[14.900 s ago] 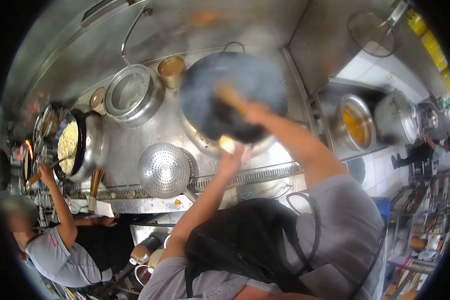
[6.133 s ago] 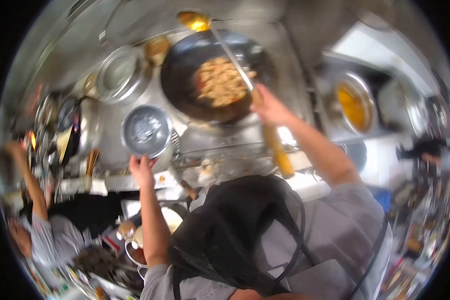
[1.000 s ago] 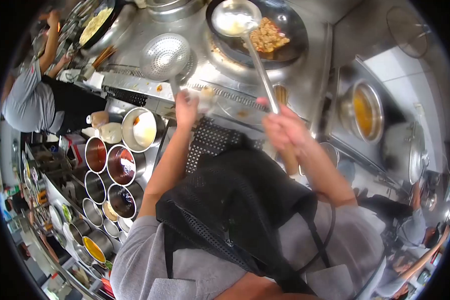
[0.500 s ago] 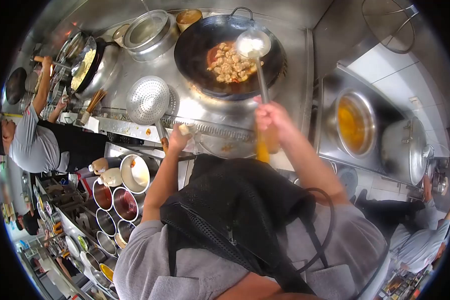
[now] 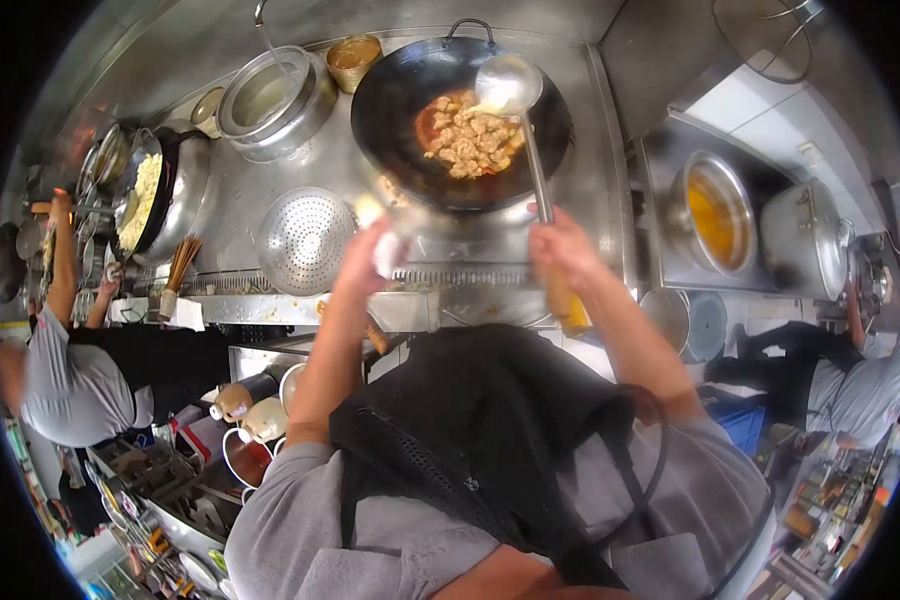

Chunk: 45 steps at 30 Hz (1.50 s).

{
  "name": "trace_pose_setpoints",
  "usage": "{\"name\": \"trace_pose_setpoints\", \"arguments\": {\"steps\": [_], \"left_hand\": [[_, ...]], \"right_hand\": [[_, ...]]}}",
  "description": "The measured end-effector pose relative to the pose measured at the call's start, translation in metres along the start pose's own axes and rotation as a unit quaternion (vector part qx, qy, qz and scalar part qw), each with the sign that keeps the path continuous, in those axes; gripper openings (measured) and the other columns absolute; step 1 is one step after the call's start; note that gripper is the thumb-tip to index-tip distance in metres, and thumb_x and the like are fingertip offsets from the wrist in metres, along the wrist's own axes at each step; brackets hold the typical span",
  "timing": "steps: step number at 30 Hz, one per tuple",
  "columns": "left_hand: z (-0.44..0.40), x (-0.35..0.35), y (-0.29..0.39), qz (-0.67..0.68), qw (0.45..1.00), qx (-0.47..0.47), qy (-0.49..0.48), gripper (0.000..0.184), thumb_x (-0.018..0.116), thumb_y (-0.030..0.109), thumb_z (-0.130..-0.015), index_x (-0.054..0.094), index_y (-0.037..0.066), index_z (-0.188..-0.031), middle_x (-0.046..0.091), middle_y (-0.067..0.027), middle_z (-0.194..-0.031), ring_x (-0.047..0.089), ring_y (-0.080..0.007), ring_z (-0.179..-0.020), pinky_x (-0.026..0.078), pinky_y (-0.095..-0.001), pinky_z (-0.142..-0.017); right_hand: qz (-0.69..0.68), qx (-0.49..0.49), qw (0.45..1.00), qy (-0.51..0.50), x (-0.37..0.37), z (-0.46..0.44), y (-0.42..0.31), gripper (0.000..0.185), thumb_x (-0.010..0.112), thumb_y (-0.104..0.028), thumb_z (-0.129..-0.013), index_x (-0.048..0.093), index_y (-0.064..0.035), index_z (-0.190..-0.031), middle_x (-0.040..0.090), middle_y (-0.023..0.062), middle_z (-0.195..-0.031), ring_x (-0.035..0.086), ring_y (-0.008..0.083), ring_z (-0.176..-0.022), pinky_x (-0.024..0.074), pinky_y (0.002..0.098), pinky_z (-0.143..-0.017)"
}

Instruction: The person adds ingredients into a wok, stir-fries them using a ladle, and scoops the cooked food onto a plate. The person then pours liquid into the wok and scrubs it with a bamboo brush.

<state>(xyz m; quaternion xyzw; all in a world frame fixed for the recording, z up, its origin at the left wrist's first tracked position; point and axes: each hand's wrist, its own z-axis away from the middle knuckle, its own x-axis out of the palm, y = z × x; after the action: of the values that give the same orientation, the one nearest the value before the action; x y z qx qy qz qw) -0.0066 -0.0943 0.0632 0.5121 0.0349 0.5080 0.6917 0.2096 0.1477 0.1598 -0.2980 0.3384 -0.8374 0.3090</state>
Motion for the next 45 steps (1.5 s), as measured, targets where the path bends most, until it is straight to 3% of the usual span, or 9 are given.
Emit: {"name": "trace_pose_setpoints", "arguments": {"steps": [5,7,15,21,32,36,41,43,45], "left_hand": [[-0.028,0.034,-0.027,0.101,0.989,-0.093,0.055,0.044,0.049,0.053,-0.094,0.057,0.010,-0.095,0.061,-0.0096,-0.071,0.056,-0.0202,-0.056,0.045,-0.0317,-0.050],[-0.041,0.033,-0.023,0.066,0.993,-0.102,0.016,0.051,0.040,0.061,-0.095,0.057,0.012,-0.096,0.062,-0.0068,-0.077,0.059,-0.0202,-0.065,0.049,-0.0359,-0.055],[-0.050,0.101,-0.028,0.056,0.991,-0.119,0.036,0.036,0.052,0.046,-0.096,0.059,0.014,-0.108,0.064,-0.0015,-0.090,0.061,-0.0174,-0.072,0.057,-0.0444,-0.071],[-0.084,0.099,-0.032,0.051,0.992,-0.113,0.031,0.018,0.054,0.032,-0.093,0.062,0.015,-0.089,0.065,0.0009,-0.076,0.061,-0.0146,-0.065,0.048,-0.0320,-0.052],[0.047,0.082,-0.134,0.088,0.991,-0.029,0.092,0.015,0.054,0.009,-0.091,0.052,0.005,-0.106,0.064,-0.0078,-0.085,0.065,-0.0200,-0.070,0.055,-0.0323,-0.059],[0.058,0.090,-0.076,0.177,0.980,-0.073,0.042,0.014,0.052,0.018,-0.094,0.056,0.006,-0.100,0.064,-0.0079,-0.084,0.064,-0.0194,-0.069,0.053,-0.0287,-0.055],[-0.018,0.113,-0.029,0.085,0.993,-0.082,0.027,0.018,0.049,0.022,-0.096,0.059,0.007,-0.095,0.064,-0.0054,-0.081,0.063,-0.0167,-0.068,0.049,-0.0257,-0.051],[-0.025,0.092,-0.062,0.083,0.995,-0.062,0.004,0.014,0.050,0.018,-0.095,0.059,0.007,-0.097,0.064,-0.0064,-0.083,0.063,-0.0186,-0.069,0.051,-0.0291,-0.055],[-0.015,0.069,-0.096,0.074,0.997,-0.033,0.000,0.012,0.052,0.016,-0.094,0.058,0.006,-0.098,0.064,-0.0071,-0.085,0.064,-0.0200,-0.071,0.053,-0.0315,-0.059]], "right_hand": [[0.308,-0.083,0.941,0.110,-0.006,0.011,0.012,0.048,0.052,-0.010,-0.089,0.036,-0.0031,-0.134,0.056,0.0093,-0.074,0.054,0.0199,-0.052,0.0477,0.0355,-0.050],[0.597,-0.329,0.696,0.227,-0.048,-0.027,0.057,0.056,0.051,-0.014,-0.088,0.031,0.0031,-0.138,0.064,0.0289,-0.095,0.064,0.0443,-0.084,0.0502,0.0476,-0.078],[0.672,-0.020,0.723,0.160,-0.048,0.078,0.021,0.070,0.053,-0.010,-0.083,0.025,-0.0124,-0.147,0.057,0.0352,-0.110,0.056,0.0499,-0.100,0.0431,0.0526,-0.092],[0.681,-0.181,0.709,-0.035,-0.097,0.116,0.002,0.078,0.054,-0.009,-0.084,0.016,-0.0129,-0.151,0.052,0.0322,-0.125,0.056,0.0462,-0.107,0.0442,0.0472,-0.095],[0.755,-0.073,0.643,0.108,-0.047,0.085,-0.001,0.076,0.043,-0.004,-0.085,0.012,-0.0203,-0.153,0.066,0.0277,-0.096,0.065,0.0425,-0.091,0.0487,0.0522,-0.083],[0.681,-0.198,0.705,0.007,-0.088,0.134,-0.008,0.074,0.052,-0.009,-0.086,0.021,-0.0201,-0.152,0.053,0.0249,-0.127,0.065,0.0406,-0.088,0.0494,0.0481,-0.084],[0.568,0.020,0.821,-0.046,-0.077,0.148,-0.029,0.074,0.056,-0.011,-0.087,0.022,-0.0201,-0.152,0.045,0.0233,-0.140,0.064,0.0389,-0.100,0.0498,0.0444,-0.087],[0.704,-0.296,0.644,-0.039,-0.122,0.086,0.024,0.075,0.054,-0.011,-0.087,0.019,-0.0214,-0.152,0.056,0.0275,-0.123,0.066,0.0397,-0.082,0.0514,0.0496,-0.076],[0.755,-0.131,0.641,0.045,-0.085,0.071,0.029,0.076,0.053,-0.012,-0.087,0.016,-0.0227,-0.153,0.063,0.0279,-0.107,0.065,0.0409,-0.085,0.0499,0.0519,-0.078]]}}
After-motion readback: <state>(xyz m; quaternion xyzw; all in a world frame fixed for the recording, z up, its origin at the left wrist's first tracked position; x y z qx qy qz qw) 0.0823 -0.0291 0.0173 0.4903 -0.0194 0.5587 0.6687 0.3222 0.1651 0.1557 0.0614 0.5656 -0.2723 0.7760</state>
